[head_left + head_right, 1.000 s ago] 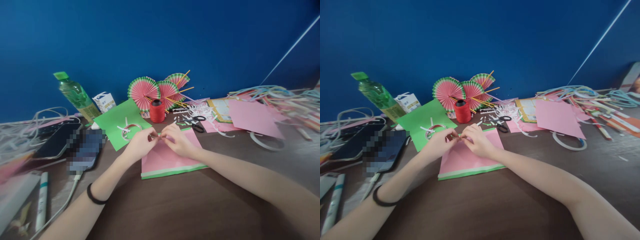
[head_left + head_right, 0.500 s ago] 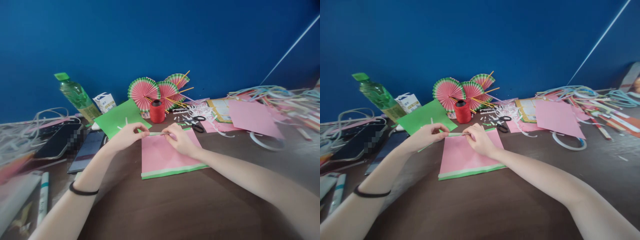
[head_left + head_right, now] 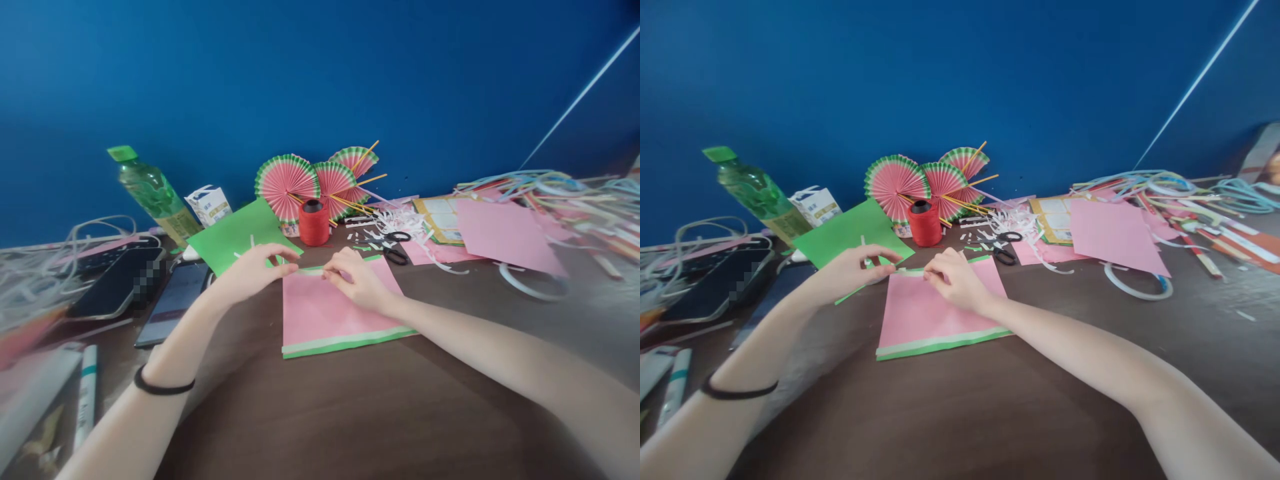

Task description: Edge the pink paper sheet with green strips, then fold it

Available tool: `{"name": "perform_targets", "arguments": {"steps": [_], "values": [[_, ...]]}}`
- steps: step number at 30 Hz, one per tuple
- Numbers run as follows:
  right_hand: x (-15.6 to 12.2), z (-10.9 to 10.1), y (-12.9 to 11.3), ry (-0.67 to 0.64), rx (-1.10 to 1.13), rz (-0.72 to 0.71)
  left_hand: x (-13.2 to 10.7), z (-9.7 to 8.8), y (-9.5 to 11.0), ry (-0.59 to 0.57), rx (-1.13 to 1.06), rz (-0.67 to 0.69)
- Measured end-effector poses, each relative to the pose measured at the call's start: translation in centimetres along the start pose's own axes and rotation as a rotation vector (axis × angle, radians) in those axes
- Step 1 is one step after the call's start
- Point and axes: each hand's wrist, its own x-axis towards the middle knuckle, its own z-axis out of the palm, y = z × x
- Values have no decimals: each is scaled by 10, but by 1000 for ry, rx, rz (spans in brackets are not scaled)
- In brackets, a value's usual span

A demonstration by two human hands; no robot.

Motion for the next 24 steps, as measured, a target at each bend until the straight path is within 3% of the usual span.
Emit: {"name": "perform_targets", "arguments": {"steps": [5,8,13,24], "values": [[-2,2,1,12,-33,-62,-1,19,15,2,56,145],[-2,4,2,51,-51,-79,-1,26,21,8,54,106],[-3,5,2,256,-79,-41,0,28,22,64,-31,26],[-3,5,0,185,-80,-124,-4,37,28,76,-93,48]]}}
